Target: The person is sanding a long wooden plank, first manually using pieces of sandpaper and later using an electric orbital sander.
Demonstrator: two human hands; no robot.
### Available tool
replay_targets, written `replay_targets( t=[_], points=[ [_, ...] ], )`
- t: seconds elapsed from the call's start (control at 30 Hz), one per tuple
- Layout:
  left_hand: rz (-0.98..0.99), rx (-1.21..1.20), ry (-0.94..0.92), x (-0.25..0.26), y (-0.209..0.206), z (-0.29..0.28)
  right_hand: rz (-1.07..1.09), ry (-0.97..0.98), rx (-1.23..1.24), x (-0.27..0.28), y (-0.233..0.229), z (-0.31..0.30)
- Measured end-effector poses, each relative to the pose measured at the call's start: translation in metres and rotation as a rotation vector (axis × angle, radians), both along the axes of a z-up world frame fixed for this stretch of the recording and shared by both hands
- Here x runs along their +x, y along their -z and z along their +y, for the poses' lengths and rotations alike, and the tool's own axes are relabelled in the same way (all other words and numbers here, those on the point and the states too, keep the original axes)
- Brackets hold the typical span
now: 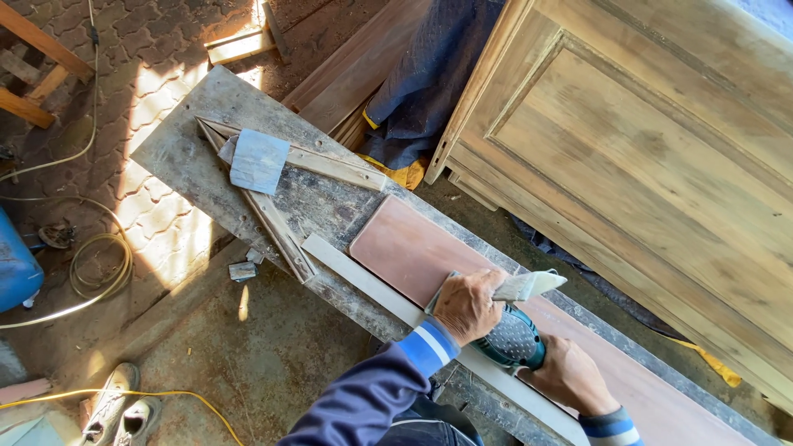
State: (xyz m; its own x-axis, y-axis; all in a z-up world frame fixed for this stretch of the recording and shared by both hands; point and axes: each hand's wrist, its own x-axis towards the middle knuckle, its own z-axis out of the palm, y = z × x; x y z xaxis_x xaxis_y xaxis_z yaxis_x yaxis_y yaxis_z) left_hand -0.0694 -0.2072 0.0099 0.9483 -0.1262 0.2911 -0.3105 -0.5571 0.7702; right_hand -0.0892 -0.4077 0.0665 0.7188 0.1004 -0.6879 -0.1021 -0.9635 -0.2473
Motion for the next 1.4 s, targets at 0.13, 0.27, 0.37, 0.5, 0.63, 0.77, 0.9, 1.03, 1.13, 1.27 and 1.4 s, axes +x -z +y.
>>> replay_targets(
  t=[0.13, 0.27, 0.37, 0.5, 0.63, 0.77, 0.9, 1.03, 1.13, 1.27, 1.4],
  points=[
    [0.039, -0.015, 0.013, 0.014, 0.018, 0.027, 0.005, -0.036, 0.010, 0.013, 0.006, 0.027],
    [0.156, 0.021, -0.018, 0.031, 0.024, 0.061, 0.018, -0.085, 0.005, 0.029, 0.015, 0.057],
    [0.119, 0.038, -0.067, 0.045, 0.036, 0.089, 0.002, -0.122, 0.034, 0.042, 0.024, 0.081],
    [0.025, 0.062, -0.122, 0.059, 0.022, 0.135, -0.083, -0.138, 0.135, 0.057, 0.012, 0.129],
    [-0.008, 0.086, -0.173, 0.070, 0.025, 0.176, -0.111, -0.169, 0.161, 0.074, 0.003, 0.171],
    [0.032, 0.126, -0.219, 0.085, 0.030, 0.201, -0.103, -0.172, 0.153, 0.089, 0.005, 0.195],
    [0.071, 0.170, -0.250, 0.100, 0.014, 0.199, -0.140, -0.160, 0.168, 0.096, 0.002, 0.197],
    [0.067, 0.172, -0.235, 0.114, 0.025, 0.174, -0.144, -0.122, 0.163, 0.102, -0.005, 0.178],
    [0.060, 0.143, -0.203, 0.119, 0.036, 0.138, -0.070, -0.085, 0.117, 0.104, 0.000, 0.146],
    [0.024, 0.130, -0.161, 0.125, 0.049, 0.079, -0.022, -0.018, 0.070, 0.102, 0.003, 0.094],
    [0.038, 0.113, -0.111, 0.123, 0.030, 0.027, 0.019, 0.031, 0.063, 0.098, 0.032, 0.028]
  ],
)
